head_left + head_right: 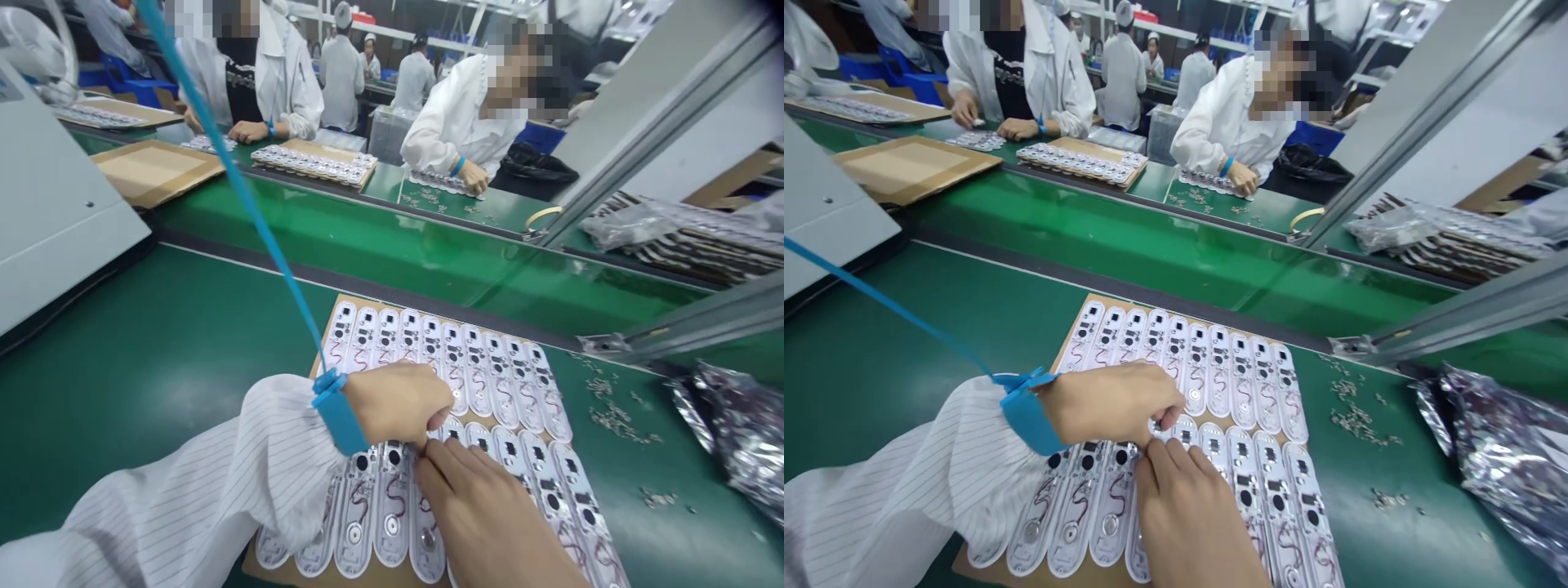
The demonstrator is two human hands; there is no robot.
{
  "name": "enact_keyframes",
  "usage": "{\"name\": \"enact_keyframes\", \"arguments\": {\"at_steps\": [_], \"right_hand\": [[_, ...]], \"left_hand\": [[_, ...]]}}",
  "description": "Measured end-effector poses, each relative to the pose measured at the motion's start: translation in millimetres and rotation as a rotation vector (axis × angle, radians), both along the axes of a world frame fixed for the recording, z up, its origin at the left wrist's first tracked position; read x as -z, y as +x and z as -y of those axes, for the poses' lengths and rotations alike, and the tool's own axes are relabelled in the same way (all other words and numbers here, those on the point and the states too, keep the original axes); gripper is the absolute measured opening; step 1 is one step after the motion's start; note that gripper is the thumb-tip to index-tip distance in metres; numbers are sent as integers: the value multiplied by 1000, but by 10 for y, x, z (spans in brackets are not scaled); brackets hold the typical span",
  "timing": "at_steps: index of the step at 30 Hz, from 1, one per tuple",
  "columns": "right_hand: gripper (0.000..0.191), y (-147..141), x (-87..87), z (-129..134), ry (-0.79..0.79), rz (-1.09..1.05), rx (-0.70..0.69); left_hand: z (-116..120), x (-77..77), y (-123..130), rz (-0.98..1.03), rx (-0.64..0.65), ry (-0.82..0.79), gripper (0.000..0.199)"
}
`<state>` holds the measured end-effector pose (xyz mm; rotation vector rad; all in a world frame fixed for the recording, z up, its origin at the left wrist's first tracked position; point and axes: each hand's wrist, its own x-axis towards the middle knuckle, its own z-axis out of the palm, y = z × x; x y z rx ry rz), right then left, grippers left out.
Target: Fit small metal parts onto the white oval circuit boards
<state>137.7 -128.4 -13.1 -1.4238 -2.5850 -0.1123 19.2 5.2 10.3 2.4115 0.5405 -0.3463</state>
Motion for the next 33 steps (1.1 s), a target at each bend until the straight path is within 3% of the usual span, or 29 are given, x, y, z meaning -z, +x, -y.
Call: {"name": "enact_keyframes", "arguments": {"at_steps": [6,10,14,18,20,22,26,29,33], "right_hand": [[18,6,-75,-28,-256,29,104],[19,-36,-44,12,-166,-5,156],[13,-72,51,73,-41,-33,157],[11,58,-15,172,-30,-221,171],[10,283,-94,252,-66,-393,236],[10,658,-132,355,46,-520,391],[4,1702,73,622,384,-355,846],[12,2346,363,833,301,-317,1019],[18,2639,541,993,176,-380,1164]], "left_hand": [[-36,26,-4,19,-46,-60,19],[-48,-11,-9,40,-32,-78,19],[-26,-169,2,-66,-78,-108,22],[-13,-249,5,-147,-82,-121,29],[-26,-217,-14,-150,-81,-123,30],[-40,-171,-41,-125,-71,-127,28],[-45,-145,-66,-87,0,-112,26],[-32,-176,-54,-98,17,-117,29],[2,-187,-37,-94,5,-85,28]]}}
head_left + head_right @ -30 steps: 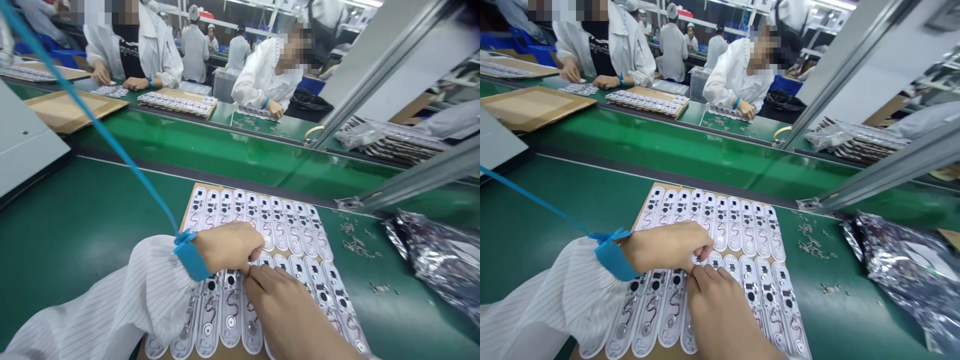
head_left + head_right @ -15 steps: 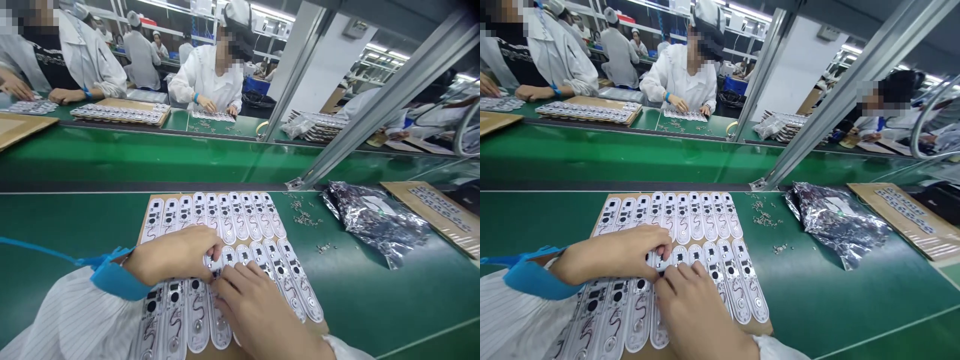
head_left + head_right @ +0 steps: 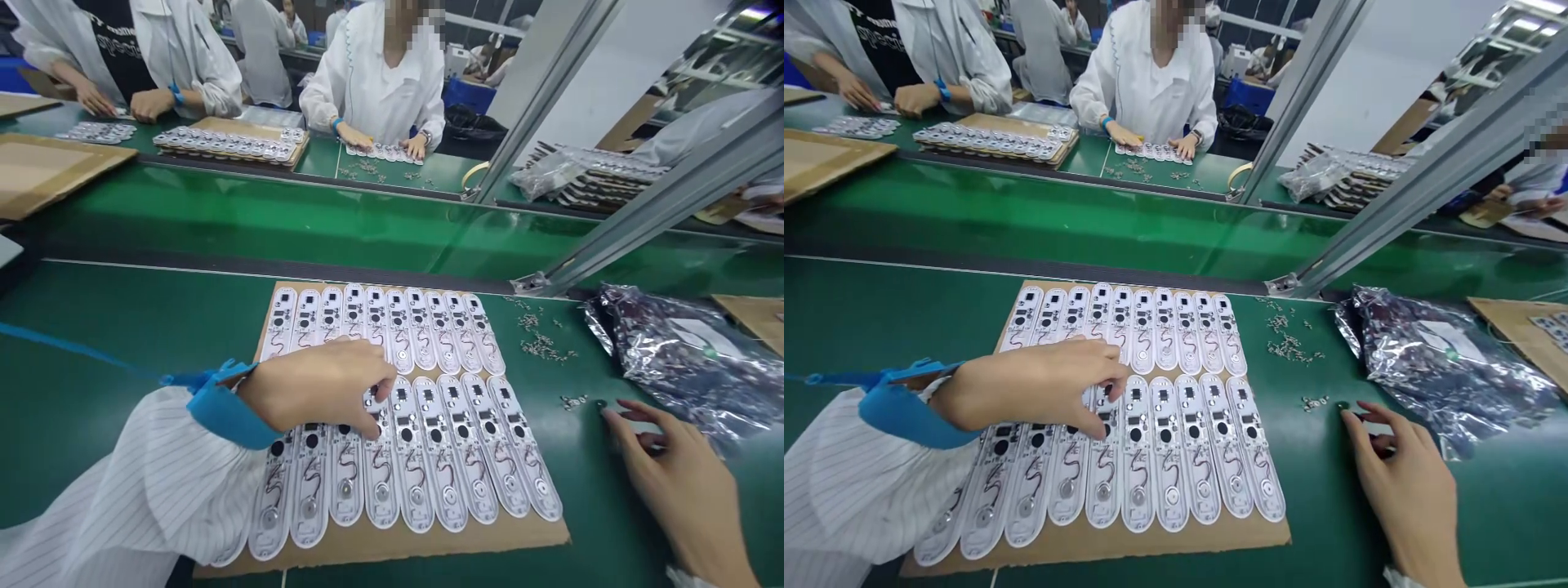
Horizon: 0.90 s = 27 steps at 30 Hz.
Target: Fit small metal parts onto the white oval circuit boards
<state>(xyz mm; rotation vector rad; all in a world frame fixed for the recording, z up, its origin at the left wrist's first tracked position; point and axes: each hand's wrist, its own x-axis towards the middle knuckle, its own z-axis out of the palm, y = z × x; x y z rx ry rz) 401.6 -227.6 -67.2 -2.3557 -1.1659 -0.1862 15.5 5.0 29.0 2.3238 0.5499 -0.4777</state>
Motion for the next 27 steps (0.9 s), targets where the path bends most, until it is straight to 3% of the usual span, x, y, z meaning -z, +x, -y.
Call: {"name": "enact_keyframes", "arguments": {"at_steps": [3,7,13,15,17,21,24,27], "right_hand": [[19,-30,-37,-35,-76,-45,74],[18,-119,-128,-134,-146,-62,70],[30,-370,-305,-138,-54,-244,141],[32,-508,-397,-180,27,-276,105],[29,-698,-511,-271,117,-237,-51],[13,-1221,-776,-565,216,-137,-496],[14,-1593,-952,-814,256,-59,-779],[20,-1812,-1060,-1021,316,-10,-936]], "left_hand": [[30,7,9,3,3,26,28],[53,-6,13,-1,7,37,27],[27,13,-20,1,-47,2,26],[23,2,-19,43,-79,10,20],[47,-40,4,104,-132,-11,17],[173,-153,100,294,-256,-143,31],[259,-189,166,433,-397,-398,50],[262,-188,196,550,-536,-689,52]]}}
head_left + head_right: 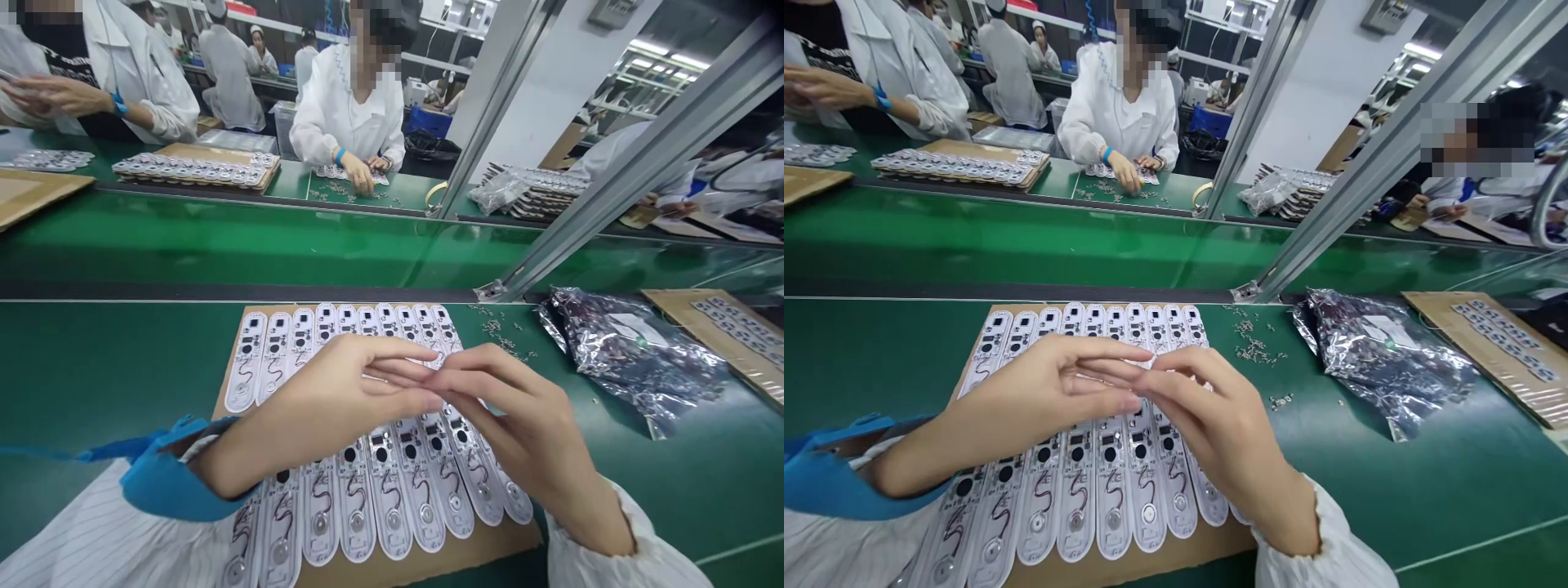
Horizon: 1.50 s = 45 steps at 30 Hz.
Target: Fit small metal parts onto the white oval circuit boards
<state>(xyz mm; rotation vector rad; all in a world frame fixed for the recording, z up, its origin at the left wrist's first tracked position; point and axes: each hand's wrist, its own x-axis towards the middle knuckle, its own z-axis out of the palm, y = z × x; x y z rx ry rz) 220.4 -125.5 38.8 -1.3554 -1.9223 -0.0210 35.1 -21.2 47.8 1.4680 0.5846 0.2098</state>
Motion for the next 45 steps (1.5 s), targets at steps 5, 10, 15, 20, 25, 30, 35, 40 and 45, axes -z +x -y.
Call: {"name": "enact_keyframes", "arguments": {"at_steps": [5,10,15,20,25,30,35,40,45], "right_hand": [[18,-107,-16,-220,17,-7,22],[19,-154,33,-287,-38,-134,96],[19,-217,36,-261,48,-61,87],[24,-256,47,-264,108,84,79],[17,-267,27,-258,156,108,88],[20,-296,35,-244,200,127,99],[23,-247,107,-231,215,153,119],[20,-175,132,-217,170,202,105],[13,-206,87,-193,96,93,78]], "left_hand": [[-129,14,-4,122,-95,-159,34],[-242,49,-1,87,-200,-247,26],[-263,77,-21,143,-166,-325,30],[-178,24,4,168,-208,-422,30],[-132,-26,38,150,-215,-422,21],[-127,-16,37,169,-223,-456,5],[-123,-44,26,213,-195,-494,13],[-133,-53,13,186,-163,-473,15],[-170,-9,-29,224,-82,-480,12]]}}
